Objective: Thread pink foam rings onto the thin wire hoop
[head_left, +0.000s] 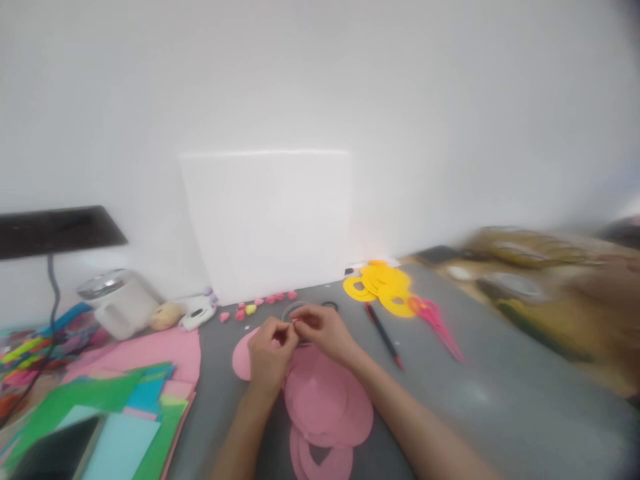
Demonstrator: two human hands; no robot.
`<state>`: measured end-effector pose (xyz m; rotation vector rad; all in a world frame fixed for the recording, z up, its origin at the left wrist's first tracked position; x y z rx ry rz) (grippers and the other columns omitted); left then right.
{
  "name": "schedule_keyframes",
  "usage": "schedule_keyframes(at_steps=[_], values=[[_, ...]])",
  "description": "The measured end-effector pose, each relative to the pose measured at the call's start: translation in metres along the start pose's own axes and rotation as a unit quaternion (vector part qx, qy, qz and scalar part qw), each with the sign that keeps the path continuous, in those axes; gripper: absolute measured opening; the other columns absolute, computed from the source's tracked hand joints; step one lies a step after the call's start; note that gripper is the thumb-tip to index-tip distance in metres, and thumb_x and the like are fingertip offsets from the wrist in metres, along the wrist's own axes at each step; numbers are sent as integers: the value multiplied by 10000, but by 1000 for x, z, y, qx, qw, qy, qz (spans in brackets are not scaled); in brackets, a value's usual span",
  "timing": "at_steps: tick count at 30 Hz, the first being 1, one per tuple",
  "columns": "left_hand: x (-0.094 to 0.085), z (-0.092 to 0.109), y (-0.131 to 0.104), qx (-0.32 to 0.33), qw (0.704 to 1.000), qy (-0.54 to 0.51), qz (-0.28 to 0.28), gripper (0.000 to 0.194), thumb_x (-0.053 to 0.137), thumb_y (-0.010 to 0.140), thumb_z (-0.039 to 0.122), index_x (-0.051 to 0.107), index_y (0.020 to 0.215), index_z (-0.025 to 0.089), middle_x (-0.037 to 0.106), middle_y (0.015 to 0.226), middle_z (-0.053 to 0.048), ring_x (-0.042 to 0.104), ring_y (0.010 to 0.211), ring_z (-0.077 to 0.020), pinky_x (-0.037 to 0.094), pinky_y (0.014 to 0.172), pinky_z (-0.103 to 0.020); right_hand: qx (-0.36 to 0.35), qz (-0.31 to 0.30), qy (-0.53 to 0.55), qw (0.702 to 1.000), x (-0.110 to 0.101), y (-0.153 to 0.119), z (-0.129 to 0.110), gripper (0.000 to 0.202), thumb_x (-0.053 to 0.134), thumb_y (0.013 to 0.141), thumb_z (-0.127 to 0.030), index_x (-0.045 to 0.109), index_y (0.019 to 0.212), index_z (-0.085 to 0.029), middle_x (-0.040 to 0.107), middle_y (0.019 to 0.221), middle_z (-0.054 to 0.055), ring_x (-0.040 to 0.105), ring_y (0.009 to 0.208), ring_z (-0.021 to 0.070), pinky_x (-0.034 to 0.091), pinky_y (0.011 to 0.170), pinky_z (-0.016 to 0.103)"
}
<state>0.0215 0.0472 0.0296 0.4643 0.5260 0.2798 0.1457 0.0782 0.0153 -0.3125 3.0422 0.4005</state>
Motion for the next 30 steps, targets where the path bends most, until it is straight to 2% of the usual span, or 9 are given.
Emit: schedule_keyframes(at_steps=[4, 7, 13, 17, 24, 27, 30], values=[[7, 1, 1, 9, 996, -80, -40, 82, 562, 754, 228, 628, 742, 179, 646, 698, -9, 601, 628, -141, 487, 603, -247, 50, 11, 84, 995, -3, 1, 7, 172, 618, 671, -272, 653, 794, -157, 675, 720, 22, 631, 638, 152, 528, 650, 301], [10, -1, 2, 1, 990, -135, -49, 112, 589, 746, 243, 648, 819, 181, 669, 805, -38, 631, 722, -166, 516, 659, -274, 80, 17, 138, 987, -7, 1, 9, 235, 685, 632, -323, 666, 796, -155, 678, 709, 18, 632, 628, 149, 527, 664, 309], [7, -13, 6, -64, 984, -163, -26, 117, 641, 696, 289, 670, 720, 177, 687, 737, -34, 644, 686, -177, 531, 640, -279, 118, -5, 186, 976, -7, -2, 10, 375, 736, 597, -404, 701, 864, -143, 692, 716, 40, 642, 644, 156, 518, 735, 350], [5, -16, 6, -95, 982, -164, -24, 113, 636, 689, 279, 675, 713, 176, 694, 696, -27, 648, 653, -177, 530, 626, -279, 115, -17, 183, 976, -6, -2, 9, 365, 739, 597, -390, 709, 859, -138, 702, 735, 57, 656, 683, 177, 516, 747, 361], [4, -5, 8, -25, 990, -139, -24, 91, 637, 702, 266, 673, 704, 182, 672, 736, -34, 633, 673, -163, 526, 620, -260, 85, 11, 143, 986, -10, 1, 10, 272, 760, 560, -334, 722, 762, -156, 708, 737, 46, 654, 688, 186, 520, 735, 352], [5, -4, 8, -6, 987, -162, -24, 119, 653, 698, 279, 680, 768, 186, 665, 824, -52, 640, 750, -179, 542, 662, -280, 90, 22, 165, 982, -10, 1, 14, 284, 764, 550, -327, 722, 775, -159, 709, 744, 46, 651, 695, 182, 516, 742, 349], [8, -4, 7, -4, 982, -183, -48, 169, 652, 707, 281, 676, 850, 195, 676, 870, -57, 646, 762, -183, 552, 687, -300, 101, 30, 188, 976, -11, 1, 18, 311, 774, 531, -333, 721, 781, -155, 710, 749, 53, 650, 706, 188, 512, 756, 362]])
Point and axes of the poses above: each hand's wrist, its own y-axis towards the middle knuckle, its own x-axis out of the palm, z = x × y, the point moved 7 cm from there along y, towards the middle knuckle
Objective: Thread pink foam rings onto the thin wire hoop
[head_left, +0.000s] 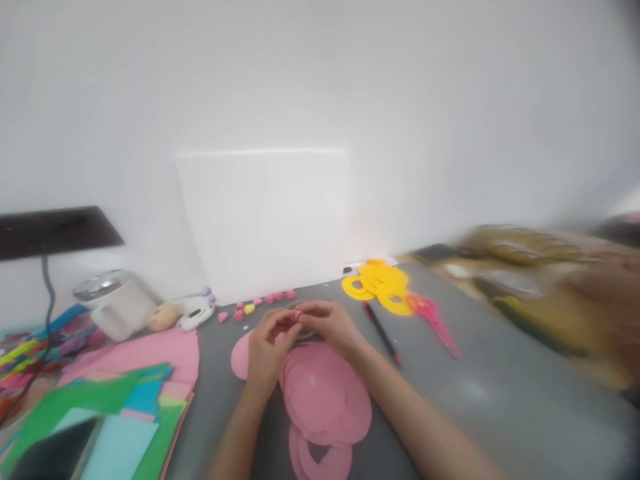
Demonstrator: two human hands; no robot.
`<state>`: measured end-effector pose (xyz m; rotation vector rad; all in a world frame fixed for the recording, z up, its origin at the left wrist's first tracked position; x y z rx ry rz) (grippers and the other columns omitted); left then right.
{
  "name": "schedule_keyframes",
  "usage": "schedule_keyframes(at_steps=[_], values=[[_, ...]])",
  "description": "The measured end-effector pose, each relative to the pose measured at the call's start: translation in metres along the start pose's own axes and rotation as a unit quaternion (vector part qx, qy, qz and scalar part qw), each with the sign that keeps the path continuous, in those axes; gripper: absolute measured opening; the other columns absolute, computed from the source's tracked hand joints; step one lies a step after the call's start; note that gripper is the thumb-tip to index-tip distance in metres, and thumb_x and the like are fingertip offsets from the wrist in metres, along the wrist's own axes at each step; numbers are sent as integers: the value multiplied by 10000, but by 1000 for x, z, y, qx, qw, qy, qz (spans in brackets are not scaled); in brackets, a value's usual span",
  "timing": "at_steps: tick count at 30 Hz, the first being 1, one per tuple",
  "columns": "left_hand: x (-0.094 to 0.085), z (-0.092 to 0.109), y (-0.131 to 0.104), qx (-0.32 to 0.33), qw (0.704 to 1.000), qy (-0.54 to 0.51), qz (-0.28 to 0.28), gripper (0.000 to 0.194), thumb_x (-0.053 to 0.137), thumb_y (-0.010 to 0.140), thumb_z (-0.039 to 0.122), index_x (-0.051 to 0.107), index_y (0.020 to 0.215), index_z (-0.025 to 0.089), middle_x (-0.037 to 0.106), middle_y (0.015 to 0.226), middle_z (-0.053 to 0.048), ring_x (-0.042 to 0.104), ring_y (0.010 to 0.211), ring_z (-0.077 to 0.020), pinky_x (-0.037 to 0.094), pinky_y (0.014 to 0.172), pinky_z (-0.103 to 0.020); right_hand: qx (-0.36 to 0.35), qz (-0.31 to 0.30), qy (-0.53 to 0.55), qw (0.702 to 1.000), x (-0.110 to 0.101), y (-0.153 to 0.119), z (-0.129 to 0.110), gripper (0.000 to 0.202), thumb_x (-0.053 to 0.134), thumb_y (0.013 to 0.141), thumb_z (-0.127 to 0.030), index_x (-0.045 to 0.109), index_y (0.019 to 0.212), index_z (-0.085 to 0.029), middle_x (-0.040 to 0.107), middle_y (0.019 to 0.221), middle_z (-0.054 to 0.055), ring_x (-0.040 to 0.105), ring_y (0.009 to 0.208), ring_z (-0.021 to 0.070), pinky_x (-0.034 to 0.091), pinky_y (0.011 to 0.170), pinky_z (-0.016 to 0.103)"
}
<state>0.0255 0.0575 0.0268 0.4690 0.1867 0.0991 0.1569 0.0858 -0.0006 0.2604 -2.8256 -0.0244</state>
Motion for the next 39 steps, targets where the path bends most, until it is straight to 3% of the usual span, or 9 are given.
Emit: schedule_keyframes(at_steps=[11, 19, 23, 27, 32, 39], values=[[-6, 8, 3, -8, 999, 29, 26, 129, 620, 715, 263, 716, 781, 207, 706, 839, -48, 645, 783, -184, 537, 721, -290, -7, -48, 4, 999, 8, -4, -7, 333, 770, 556, -347, 722, 813, -141, 711, 754, 63, 658, 712, 192, 512, 776, 368], [-4, 6, 1, -22, 999, 29, 14, 172, 647, 705, 287, 715, 842, 208, 703, 877, -50, 645, 809, -194, 527, 744, -301, 7, -10, -1, 1000, 8, -6, -8, 338, 766, 557, -376, 731, 793, -136, 716, 777, 75, 666, 746, 214, 516, 798, 390], [-8, -1, 0, -49, 997, 25, 47, 169, 648, 700, 295, 707, 822, 193, 705, 845, -53, 647, 785, -194, 526, 734, -305, 3, -12, -9, 1000, 11, -7, -9, 369, 769, 549, -397, 729, 805, -135, 714, 758, 73, 668, 723, 216, 523, 787, 401], [-9, -2, 1, -32, 998, 29, 49, 144, 635, 703, 264, 704, 802, 187, 703, 847, -52, 646, 800, -187, 521, 757, -302, 6, -20, -19, 1000, 12, -8, -12, 359, 758, 561, -420, 729, 779, -137, 709, 733, 65, 670, 725, 220, 529, 775, 401], [-12, -8, -1, -56, 995, 16, 81, 152, 648, 682, 255, 670, 809, 173, 692, 744, -32, 654, 677, -170, 547, 677, -293, -18, -12, -32, 999, 11, -6, -13, 281, 753, 574, -380, 727, 729, -147, 699, 683, 43, 660, 667, 197, 542, 717, 363], [-9, 0, -2, -12, 997, 2, 82, 84, 621, 681, 213, 659, 747, 178, 669, 769, -39, 638, 718, -167, 547, 669, -282, -1, 0, -15, 1000, 12, -8, -10, 249, 773, 550, -364, 700, 659, -152, 675, 626, 24, 645, 615, 175, 539, 683, 337]])
Point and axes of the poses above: each hand's wrist, its own y-axis towards the middle knuckle, its own x-axis out of the palm, z = x × y, the point moved 7 cm from there along y, towards the middle knuckle
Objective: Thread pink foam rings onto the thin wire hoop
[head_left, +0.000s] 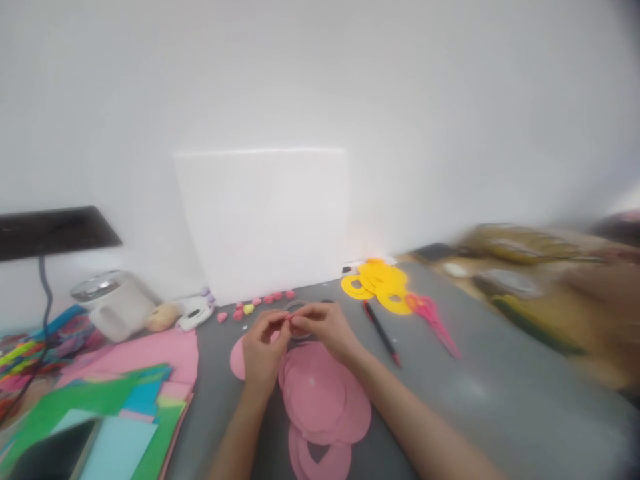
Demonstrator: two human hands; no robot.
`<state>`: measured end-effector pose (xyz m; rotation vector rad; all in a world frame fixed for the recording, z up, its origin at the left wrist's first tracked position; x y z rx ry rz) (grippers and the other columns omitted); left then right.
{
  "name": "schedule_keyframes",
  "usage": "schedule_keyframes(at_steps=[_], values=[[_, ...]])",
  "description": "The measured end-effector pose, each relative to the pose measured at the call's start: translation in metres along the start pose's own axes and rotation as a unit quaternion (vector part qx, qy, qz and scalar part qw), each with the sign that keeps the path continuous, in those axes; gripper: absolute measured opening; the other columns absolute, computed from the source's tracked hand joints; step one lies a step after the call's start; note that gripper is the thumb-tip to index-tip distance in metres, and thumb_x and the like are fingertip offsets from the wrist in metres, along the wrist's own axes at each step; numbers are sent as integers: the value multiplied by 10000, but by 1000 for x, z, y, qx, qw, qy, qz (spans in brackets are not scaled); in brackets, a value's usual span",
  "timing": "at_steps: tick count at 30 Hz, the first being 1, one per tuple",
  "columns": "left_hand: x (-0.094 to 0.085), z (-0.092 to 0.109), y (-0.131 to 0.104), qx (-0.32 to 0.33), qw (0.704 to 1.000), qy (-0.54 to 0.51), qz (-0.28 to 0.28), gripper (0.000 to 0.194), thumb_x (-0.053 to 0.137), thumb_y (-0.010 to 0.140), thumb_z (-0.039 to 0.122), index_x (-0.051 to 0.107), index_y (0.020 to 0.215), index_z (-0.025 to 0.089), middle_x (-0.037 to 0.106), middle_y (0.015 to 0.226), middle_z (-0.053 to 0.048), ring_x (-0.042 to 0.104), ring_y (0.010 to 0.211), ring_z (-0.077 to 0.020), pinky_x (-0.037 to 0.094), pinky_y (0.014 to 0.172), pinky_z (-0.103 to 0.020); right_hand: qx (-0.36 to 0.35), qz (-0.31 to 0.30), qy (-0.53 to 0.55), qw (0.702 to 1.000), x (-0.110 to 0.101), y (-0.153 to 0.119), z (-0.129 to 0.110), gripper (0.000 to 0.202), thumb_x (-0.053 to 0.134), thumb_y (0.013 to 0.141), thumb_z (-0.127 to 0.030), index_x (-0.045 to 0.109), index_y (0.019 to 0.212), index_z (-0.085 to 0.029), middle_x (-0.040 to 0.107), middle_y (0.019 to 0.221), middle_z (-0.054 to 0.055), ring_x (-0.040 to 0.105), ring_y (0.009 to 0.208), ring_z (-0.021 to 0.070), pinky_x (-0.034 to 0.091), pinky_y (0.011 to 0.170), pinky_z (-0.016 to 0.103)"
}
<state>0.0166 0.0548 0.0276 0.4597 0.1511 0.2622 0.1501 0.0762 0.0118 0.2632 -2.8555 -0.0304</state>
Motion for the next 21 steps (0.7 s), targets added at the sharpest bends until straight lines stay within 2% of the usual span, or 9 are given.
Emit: schedule_keyframes(at_steps=[8, 12, 21], values=[[-1, 5, 1, 8, 1000, -3, 4, 78, 627, 681, 220, 678, 728, 183, 671, 784, -42, 638, 748, -170, 548, 695, -290, 36, -21, 64, 997, 1, 0, 7, 305, 780, 546, -401, 692, 679, -141, 686, 666, 31, 657, 653, 167, 530, 742, 340], [0, 3, 1, 3, 1000, -1, -8, 83, 629, 680, 230, 679, 728, 184, 695, 792, -45, 652, 755, -182, 552, 706, -302, 33, -21, 47, 998, -2, 1, 7, 315, 785, 538, -400, 699, 692, -138, 686, 653, 38, 657, 647, 169, 532, 712, 330], [-3, 1, 1, 9, 996, 86, -14, 111, 624, 675, 208, 714, 734, 234, 737, 767, -9, 681, 716, -197, 553, 740, -335, 29, -19, 20, 999, -1, 0, 5, 348, 776, 531, -430, 696, 682, -127, 680, 639, 42, 659, 650, 181, 525, 741, 355]])
Point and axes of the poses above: each hand's wrist, its own y-axis towards the middle knuckle, its own x-axis out of the palm, z = x × y, the point moved 7 cm from there along y, towards the middle knuckle
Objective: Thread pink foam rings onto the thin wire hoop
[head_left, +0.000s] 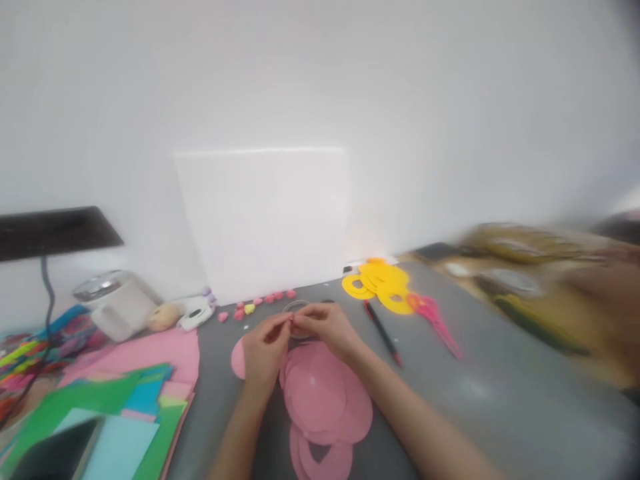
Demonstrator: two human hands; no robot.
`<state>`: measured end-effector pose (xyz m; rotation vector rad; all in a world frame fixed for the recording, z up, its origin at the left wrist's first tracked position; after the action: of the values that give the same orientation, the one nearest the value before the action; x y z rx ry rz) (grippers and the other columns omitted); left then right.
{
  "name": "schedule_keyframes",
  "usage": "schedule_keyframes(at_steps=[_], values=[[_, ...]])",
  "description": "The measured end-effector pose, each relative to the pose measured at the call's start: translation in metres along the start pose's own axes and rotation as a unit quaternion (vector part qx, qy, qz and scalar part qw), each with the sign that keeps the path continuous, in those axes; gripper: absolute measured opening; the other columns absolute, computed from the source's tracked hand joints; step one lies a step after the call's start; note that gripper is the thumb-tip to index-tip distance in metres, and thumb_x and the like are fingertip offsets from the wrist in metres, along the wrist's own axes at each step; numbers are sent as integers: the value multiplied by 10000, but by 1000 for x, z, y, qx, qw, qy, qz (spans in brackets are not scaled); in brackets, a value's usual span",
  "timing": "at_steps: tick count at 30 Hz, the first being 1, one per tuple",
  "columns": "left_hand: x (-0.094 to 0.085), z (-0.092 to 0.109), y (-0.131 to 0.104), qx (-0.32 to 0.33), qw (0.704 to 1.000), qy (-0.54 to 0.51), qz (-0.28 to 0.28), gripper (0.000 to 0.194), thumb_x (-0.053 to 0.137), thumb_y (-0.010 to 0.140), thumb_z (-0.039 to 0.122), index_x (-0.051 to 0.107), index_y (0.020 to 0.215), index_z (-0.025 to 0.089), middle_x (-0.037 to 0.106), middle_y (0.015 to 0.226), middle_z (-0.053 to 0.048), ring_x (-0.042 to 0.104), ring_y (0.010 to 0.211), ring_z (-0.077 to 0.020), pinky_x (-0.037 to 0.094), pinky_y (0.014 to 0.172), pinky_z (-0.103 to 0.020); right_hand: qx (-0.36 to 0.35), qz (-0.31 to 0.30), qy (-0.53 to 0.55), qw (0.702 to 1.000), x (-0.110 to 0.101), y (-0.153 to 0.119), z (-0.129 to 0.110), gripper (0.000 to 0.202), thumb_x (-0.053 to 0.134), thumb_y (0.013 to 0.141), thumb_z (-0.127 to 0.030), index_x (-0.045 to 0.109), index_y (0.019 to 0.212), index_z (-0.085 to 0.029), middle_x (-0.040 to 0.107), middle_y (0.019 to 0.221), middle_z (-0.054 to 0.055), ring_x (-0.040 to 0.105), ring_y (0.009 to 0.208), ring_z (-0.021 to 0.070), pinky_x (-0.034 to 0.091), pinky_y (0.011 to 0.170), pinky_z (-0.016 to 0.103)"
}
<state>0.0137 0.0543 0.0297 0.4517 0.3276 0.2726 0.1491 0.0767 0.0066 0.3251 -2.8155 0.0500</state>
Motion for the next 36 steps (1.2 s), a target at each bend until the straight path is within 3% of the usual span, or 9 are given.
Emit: schedule_keyframes(at_steps=[4, 7, 9, 13, 15, 17, 23, 30, 36], values=[[0, -7, -1, 9, 1000, -7, 1, 109, 624, 698, 227, 717, 754, 226, 735, 816, -21, 681, 755, -203, 547, 769, -348, -6, -20, -34, 999, -5, 3, -3, 325, 735, 591, -414, 711, 745, -129, 689, 675, 55, 653, 663, 185, 516, 728, 352], [0, -15, -1, -1, 1000, -25, -4, 138, 612, 731, 257, 714, 814, 214, 730, 873, -39, 682, 794, -212, 537, 798, -371, -30, 22, -150, 988, -21, 8, -6, 195, 684, 648, -294, 713, 776, -150, 682, 678, 46, 626, 648, 178, 499, 677, 334], [-1, -20, -1, -8, 1000, -30, -4, 156, 605, 745, 273, 712, 837, 207, 728, 885, -47, 684, 806, -217, 535, 805, -378, -75, 36, -277, 957, -26, 9, -11, 122, 648, 662, -203, 714, 760, -172, 680, 765, 53, 608, 693, 178, 481, 684, 320], [-4, -18, 0, 32, 999, 11, 9, 148, 603, 744, 267, 714, 823, 209, 727, 878, -50, 686, 786, -212, 555, 749, -353, -132, -19, -498, 857, -17, 8, -9, 175, 674, 640, -128, 717, 784, -219, 623, 952, 60, 563, 843, 199, 440, 733, 314], [-3, -13, 0, 70, 997, 44, 8, 145, 592, 748, 245, 714, 820, 213, 725, 884, -55, 683, 783, -206, 564, 703, -331, -145, -26, -561, 815, -14, 5, -7, 181, 664, 672, -123, 711, 805, -237, 596, 964, 58, 526, 910, 212, 423, 735, 308], [-1, -9, -1, 109, 992, 70, 5, 154, 572, 759, 218, 712, 824, 212, 724, 881, -60, 680, 778, -197, 566, 677, -314, -163, -37, -589, 791, -10, 3, -7, 150, 650, 713, -146, 699, 821, -238, 577, 970, 59, 494, 945, 215, 412, 746, 303], [-2, -5, -3, 158, 983, 96, 16, 161, 556, 773, 204, 706, 830, 195, 727, 858, -58, 682, 746, -182, 570, 655, -295, -148, -58, -594, 789, -10, 4, -6, 352, 652, 717, -144, 607, 1064, -186, 557, 1003, 85, 448, 965, 220, 388, 814, 323], [-2, -3, -3, 162, 981, 104, 19, 171, 543, 784, 218, 707, 832, 209, 727, 860, -53, 684, 743, -183, 576, 634, -294, -113, -56, -556, 822, -21, 8, -2, 400, 556, 657, 17, 648, 993, -179, 565, 980, 74, 497, 923, 191, 388, 804, 282], [-5, -4, -2, 138, 985, 94, 34, 167, 555, 780, 233, 703, 851, 202, 724, 867, -55, 679, 710, -176, 576, 612, -290, -110, -8, -602, 791, -23, 9, -5, 567, 400, 621, 104, 619, 1070, -163, 573, 1044, 97, 487, 967, 192, 384, 797, 266]])
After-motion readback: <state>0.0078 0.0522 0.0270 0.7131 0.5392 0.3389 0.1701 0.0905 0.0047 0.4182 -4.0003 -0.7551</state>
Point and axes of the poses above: each hand's wrist, its own y-axis towards the middle knuckle, its own x-axis out of the palm, z = x × y, the point moved 7 cm from there along y, towards the middle knuckle
